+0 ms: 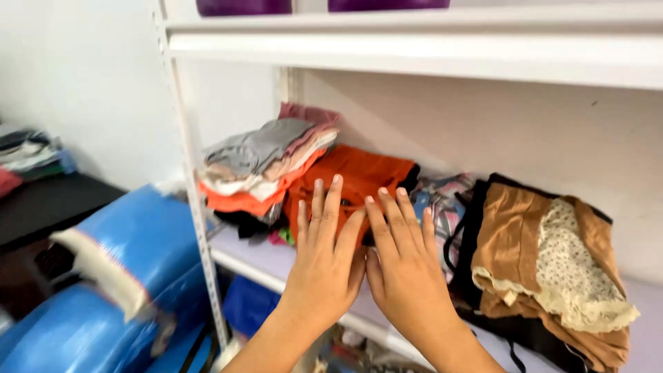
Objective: Cleaning and organizing laundry detergent bottles and equipment boxes on storage shelves.
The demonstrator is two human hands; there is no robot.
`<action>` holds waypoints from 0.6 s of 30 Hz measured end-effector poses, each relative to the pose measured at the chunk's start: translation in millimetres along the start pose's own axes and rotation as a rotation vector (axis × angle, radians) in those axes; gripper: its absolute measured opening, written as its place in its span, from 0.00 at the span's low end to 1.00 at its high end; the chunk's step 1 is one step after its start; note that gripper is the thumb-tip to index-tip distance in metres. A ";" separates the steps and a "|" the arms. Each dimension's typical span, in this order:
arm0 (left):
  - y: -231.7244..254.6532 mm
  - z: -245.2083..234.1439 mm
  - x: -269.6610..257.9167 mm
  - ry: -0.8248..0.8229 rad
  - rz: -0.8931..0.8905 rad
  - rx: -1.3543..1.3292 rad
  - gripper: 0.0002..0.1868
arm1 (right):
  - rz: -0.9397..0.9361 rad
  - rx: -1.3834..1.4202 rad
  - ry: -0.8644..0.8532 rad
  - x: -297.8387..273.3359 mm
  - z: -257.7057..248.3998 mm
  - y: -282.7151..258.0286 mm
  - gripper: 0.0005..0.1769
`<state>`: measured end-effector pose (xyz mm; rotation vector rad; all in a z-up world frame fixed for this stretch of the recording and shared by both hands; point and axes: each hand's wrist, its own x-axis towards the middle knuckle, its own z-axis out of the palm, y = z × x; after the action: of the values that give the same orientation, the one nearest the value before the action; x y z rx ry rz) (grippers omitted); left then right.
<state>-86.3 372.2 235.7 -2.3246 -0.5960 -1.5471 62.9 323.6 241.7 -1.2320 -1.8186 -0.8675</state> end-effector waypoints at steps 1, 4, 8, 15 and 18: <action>-10.7 -1.3 9.6 0.030 0.047 -0.001 0.34 | 0.000 -0.026 0.026 11.7 1.5 -1.3 0.39; -38.9 -7.8 41.8 0.082 0.153 -0.041 0.33 | 0.014 -0.119 0.085 46.2 1.8 -4.1 0.38; -61.0 -20.4 86.2 0.144 0.255 -0.079 0.30 | 0.028 -0.219 0.136 90.1 -8.7 -0.8 0.39; -92.6 -17.7 178.4 0.406 0.325 -0.233 0.25 | -0.056 -0.457 0.346 169.1 -41.0 22.5 0.38; -102.8 -12.3 221.0 0.504 0.297 -0.349 0.26 | -0.129 -0.366 0.501 203.0 -53.8 30.0 0.32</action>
<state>-71.1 496.3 445.3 -1.9855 0.1449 -2.0944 53.0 374.1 447.5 -0.9939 -1.3802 -1.4825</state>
